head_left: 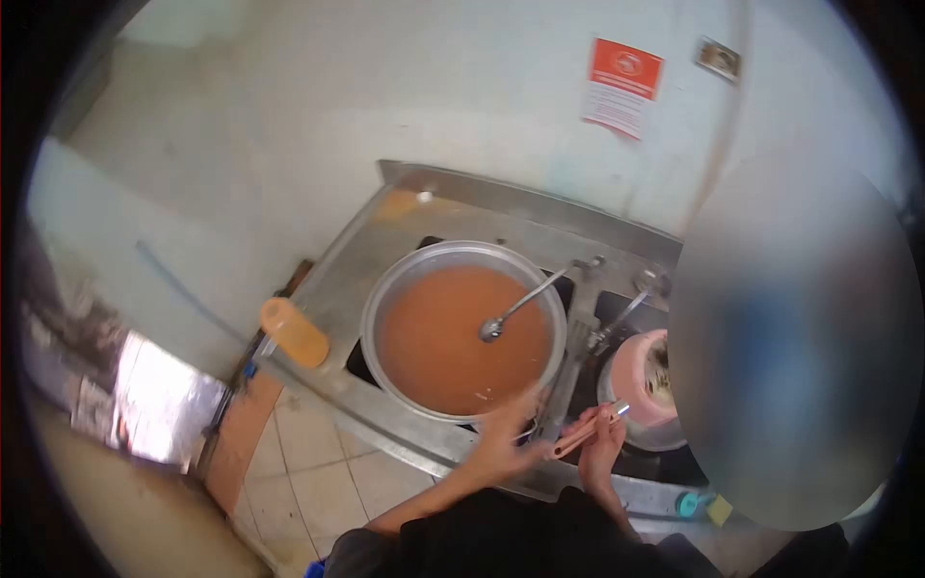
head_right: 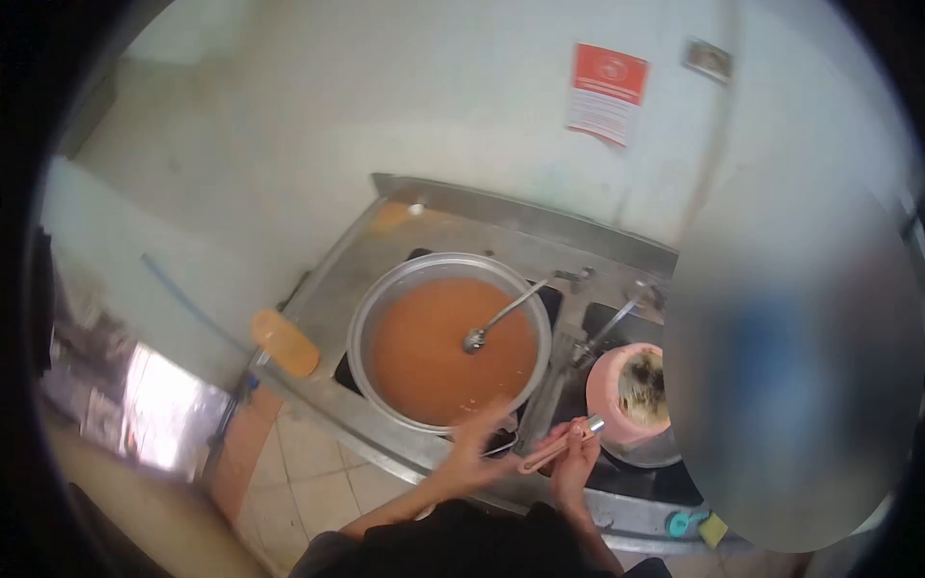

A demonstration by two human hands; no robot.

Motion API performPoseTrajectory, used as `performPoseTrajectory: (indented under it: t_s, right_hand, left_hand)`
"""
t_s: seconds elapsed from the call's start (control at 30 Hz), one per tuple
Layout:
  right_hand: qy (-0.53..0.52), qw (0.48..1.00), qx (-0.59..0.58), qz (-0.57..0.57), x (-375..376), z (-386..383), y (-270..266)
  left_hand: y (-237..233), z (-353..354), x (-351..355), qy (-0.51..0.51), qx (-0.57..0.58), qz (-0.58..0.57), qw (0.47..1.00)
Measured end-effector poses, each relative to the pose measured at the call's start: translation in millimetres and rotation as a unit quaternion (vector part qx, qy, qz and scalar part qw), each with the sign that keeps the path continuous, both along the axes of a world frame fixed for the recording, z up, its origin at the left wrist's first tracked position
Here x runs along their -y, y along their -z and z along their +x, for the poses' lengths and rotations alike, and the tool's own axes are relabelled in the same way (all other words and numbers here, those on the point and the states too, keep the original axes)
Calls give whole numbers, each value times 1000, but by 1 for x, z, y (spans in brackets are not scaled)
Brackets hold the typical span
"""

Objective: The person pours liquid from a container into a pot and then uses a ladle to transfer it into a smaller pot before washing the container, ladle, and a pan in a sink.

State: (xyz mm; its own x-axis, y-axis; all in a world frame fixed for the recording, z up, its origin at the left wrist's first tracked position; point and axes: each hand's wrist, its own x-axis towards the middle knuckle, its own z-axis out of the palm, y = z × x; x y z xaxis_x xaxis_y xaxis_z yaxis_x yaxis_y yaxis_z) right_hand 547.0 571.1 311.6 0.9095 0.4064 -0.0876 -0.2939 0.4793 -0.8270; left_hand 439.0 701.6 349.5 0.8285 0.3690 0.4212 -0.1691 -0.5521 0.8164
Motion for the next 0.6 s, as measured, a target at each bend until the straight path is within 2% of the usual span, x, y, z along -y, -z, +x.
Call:
performPoseTrajectory:
  t_s: [0.03,0.07,0.1,0.13,0.17,0.23,0.27,0.3,0.33,0.37,0.4,0.5,0.57,0.6]
  right_hand:
    - [28,999,25,-33,12,2,6]
    - [66,995,8,-74,21,5,9]
    - [102,978,34,-176,38,4,11]
    - [154,934,141,-291,49,6,25]
    - [194,862,233,-406,61,5,35]
    - [224,827,251,-450,68,-20,23]
    - [219,832,249,-446,72,-30,31]
    - [193,831,210,-477,70,-45,18]
    - [175,835,242,-462,68,-51,29]
    - [151,817,246,-500,59,-57,26]
    - [124,836,247,-474,52,-65,20]
    - [78,848,285,-440,20,-71,16]
    - [-49,843,356,-400,-3,-71,13]
    - [-63,846,358,-389,-16,-73,13]
  left_hand:
    - [7,-21,-23,-170,-115,132,970]
    - [9,-38,-58,-306,-108,127,937]
    - [14,-58,-98,-379,-71,130,914]
    - [19,-81,-138,-417,-42,145,896]
    - [26,-104,-177,-436,-27,163,885]
    - [35,-143,-249,-484,-25,219,847]
    - [39,-160,-277,-502,-37,239,830]
    - [41,-169,-299,-512,-48,250,820]
    - [44,-177,-313,-519,-59,256,814]
    - [49,-181,-322,-518,-67,253,815]
    - [55,-183,-329,-511,-72,247,820]
    - [68,-186,-341,-483,-80,235,840]
    - [77,-193,-352,-462,-73,215,857]
    - [81,-196,-359,-448,-68,204,868]
